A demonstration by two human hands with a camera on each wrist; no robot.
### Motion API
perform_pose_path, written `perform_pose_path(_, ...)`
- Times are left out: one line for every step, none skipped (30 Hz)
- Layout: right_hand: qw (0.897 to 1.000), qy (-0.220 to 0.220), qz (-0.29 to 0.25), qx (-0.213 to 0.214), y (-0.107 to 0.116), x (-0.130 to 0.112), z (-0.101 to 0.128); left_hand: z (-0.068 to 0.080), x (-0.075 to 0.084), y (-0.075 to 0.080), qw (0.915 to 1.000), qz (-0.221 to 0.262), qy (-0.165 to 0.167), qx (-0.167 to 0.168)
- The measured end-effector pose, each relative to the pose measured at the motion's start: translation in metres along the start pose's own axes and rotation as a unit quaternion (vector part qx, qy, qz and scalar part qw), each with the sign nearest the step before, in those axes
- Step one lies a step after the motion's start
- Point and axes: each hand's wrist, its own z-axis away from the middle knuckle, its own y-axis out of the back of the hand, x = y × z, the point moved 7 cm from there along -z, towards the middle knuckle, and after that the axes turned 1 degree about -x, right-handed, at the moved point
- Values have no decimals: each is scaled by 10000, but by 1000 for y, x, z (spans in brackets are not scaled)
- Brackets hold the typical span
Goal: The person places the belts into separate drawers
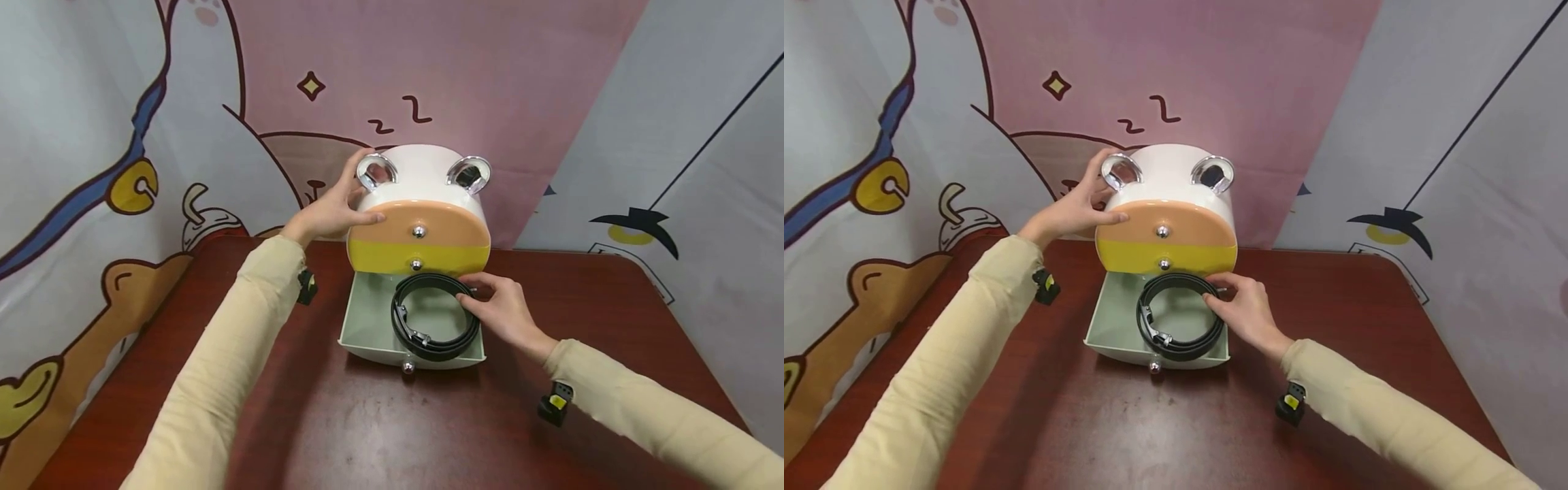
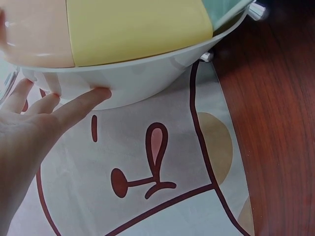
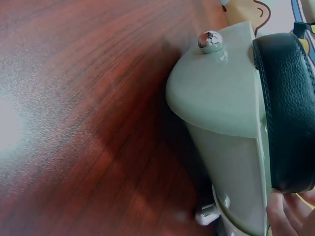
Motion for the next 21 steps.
perform_pose_path(10000,32,23,0,-1,-1,-1,0,0,0,10000,9,-15,-11)
perform_pose_path(10000,54,43,0,-2,-2,-2,-1,0,0,10000,-17,-29,-6)
perform_pose_path(10000,76,64,-4,-3,-3,-3,-1,1,1,10000,-16,-49,-10)
perform_pose_path(9999,90,80,0,-4,-4,-4,-2,1,0,10000,-12,-76,-23)
perform_pose_path(9999,90,84,3,-6,-5,-5,-2,1,0,9999,-5,-97,-32)
perform_pose_path(9999,88,84,2,-7,-5,-7,-2,1,0,9999,-3,-107,-37)
perform_pose_path(9999,83,82,-1,-9,-5,-8,-3,2,0,9999,-16,-105,-35)
perform_pose_path(9999,76,89,0,-10,-5,-9,-3,2,0,9999,-26,-105,-25)
perform_pose_path(9999,75,102,7,-12,-5,-10,-3,2,0,9999,-15,-107,-25)
perform_pose_path(9999,70,111,21,-13,-4,-12,-2,2,0,9999,-23,-106,-20)
perform_pose_path(9999,68,118,27,-15,-4,-13,-2,2,0,9999,-35,-104,-15)
perform_pose_path(9999,68,134,29,-16,-4,-13,-2,2,0,9999,-41,-103,-13)
perform_pose_path(9998,69,165,33,-17,-4,-14,-1,3,0,9999,-48,-112,-11)
perform_pose_path(9997,73,213,35,-19,-3,-14,-1,3,0,9999,-50,-132,-16)
perform_pose_path(9996,83,258,35,-20,-4,-14,-1,3,0,9999,-65,-144,-19)
perform_pose_path(9995,91,306,21,-21,-4,-14,-1,2,0,9998,-79,-153,-21)
perform_pose_path(9993,107,366,4,-22,-4,-14,0,2,0,9998,-96,-152,-18)
perform_pose_path(9990,120,426,-12,-24,-5,-13,0,2,0,9998,-105,-151,-15)
perform_pose_path(9987,138,481,-20,-24,-5,-14,0,2,1,9998,-119,-143,-13)
perform_pose_path(9985,156,521,-32,-25,-6,-14,0,2,1,9998,-121,-132,-17)
perform_pose_path(9983,171,555,-39,-26,-6,-14,-1,1,1,9999,-105,-112,-22)
